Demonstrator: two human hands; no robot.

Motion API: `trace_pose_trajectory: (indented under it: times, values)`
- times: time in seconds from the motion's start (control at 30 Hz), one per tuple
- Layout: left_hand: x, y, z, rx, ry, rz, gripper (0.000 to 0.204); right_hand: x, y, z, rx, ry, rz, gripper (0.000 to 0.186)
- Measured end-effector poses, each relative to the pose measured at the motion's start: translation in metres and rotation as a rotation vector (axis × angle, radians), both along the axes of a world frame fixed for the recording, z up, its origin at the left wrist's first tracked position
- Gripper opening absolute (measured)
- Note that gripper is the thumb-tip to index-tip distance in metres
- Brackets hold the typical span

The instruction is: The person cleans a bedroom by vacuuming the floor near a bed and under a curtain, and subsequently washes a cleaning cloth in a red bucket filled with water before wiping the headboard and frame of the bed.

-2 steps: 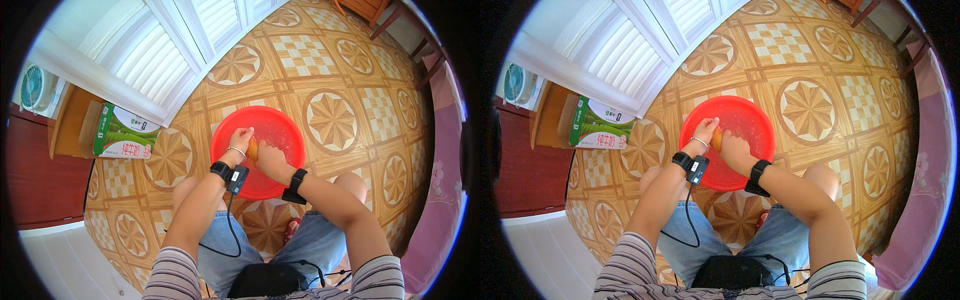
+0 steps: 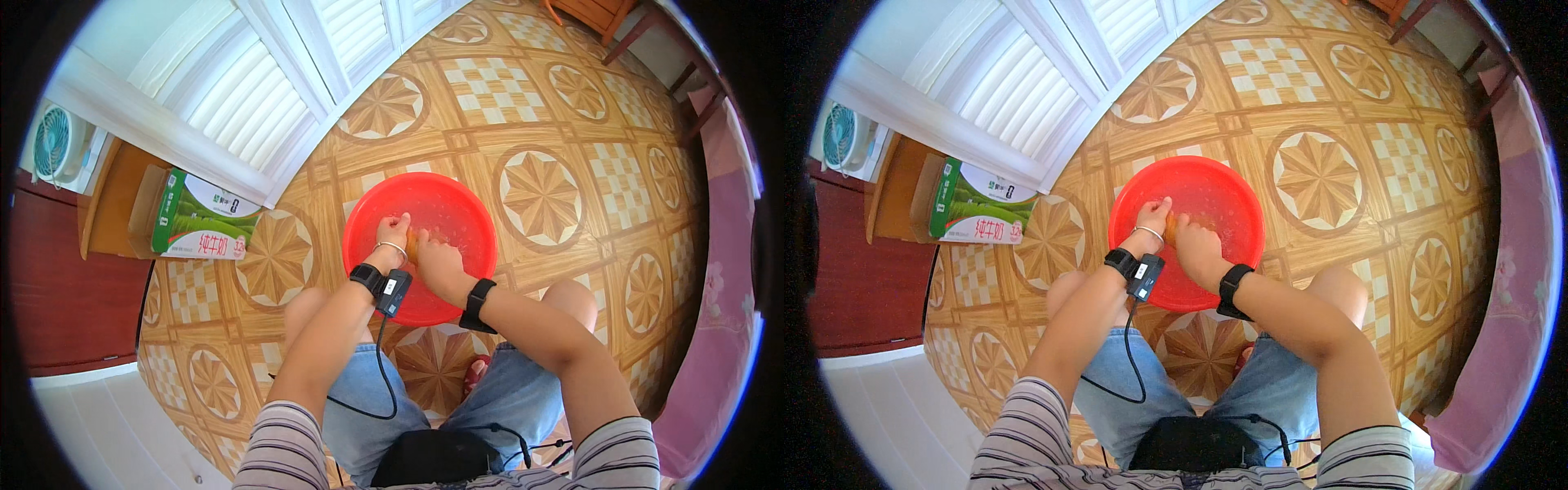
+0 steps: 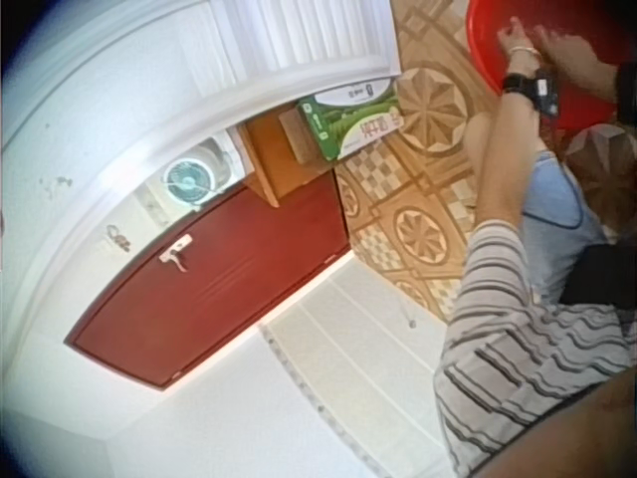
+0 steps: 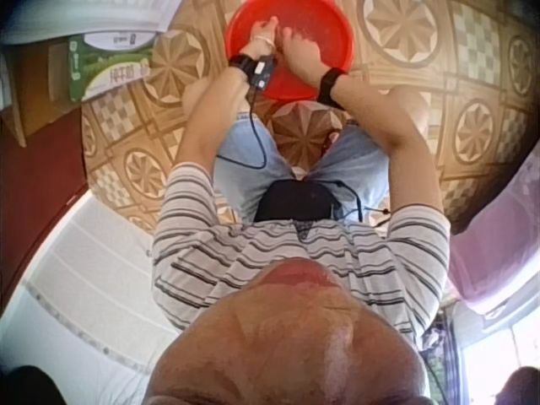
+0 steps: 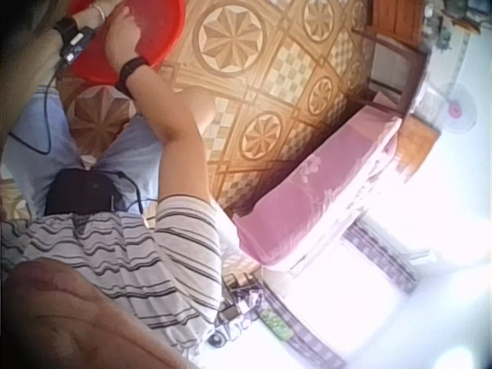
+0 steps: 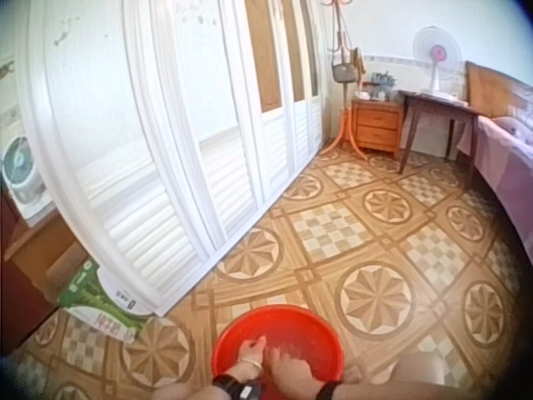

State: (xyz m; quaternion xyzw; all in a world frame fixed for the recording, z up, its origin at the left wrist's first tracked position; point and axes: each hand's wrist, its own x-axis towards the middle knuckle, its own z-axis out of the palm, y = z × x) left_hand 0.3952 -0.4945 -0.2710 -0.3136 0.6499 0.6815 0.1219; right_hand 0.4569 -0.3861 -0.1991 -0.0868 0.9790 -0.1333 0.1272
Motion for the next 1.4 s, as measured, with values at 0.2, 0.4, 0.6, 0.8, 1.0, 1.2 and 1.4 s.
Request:
trace_pose_trajectory:
  times: [0.2, 0.4, 0.6, 0.8, 1.0, 1.2, 1.4]
  values:
    - [0.001, 0.008, 0.041, 0.2, -0.105, -0.04, 0.03, -0.003, 0.021, -0.01, -0.168, 0.15, 0.133, 0.053]
    - [-0.016, -0.034, 0.081, 0.648, -0.038, -0.303, 0.033, -0.04, 0.041, 0.032, -1.039, -0.871, -0.268, 0.041]
    - [-0.007, -0.036, 0.117, 0.73, 0.351, -0.41, 0.055, -0.03, 0.029, 0.075, -2.084, -1.798, -0.37, 0.049]
    - [-0.008, -0.031, 0.118, 1.125, 0.501, -0.46, 0.061, -0.013, 0.019, 0.084, -2.23, -1.844, -0.765, 0.054]
    - [-0.006, -0.021, 0.112, 1.022, 0.302, -0.332, 0.043, -0.018, 0.037, 0.067, -2.193, -1.832, -0.431, 0.033]
    - [-0.004, -0.023, 0.109, 0.807, 0.155, -0.329, 0.037, -0.028, 0.028, 0.069, -1.645, -1.495, -0.435, 0.025]
    - [-0.004, -0.02, 0.096, 0.677, 0.192, -0.373, 0.027, -0.026, 0.02, 0.07, -1.159, -1.186, -0.333, 0.022]
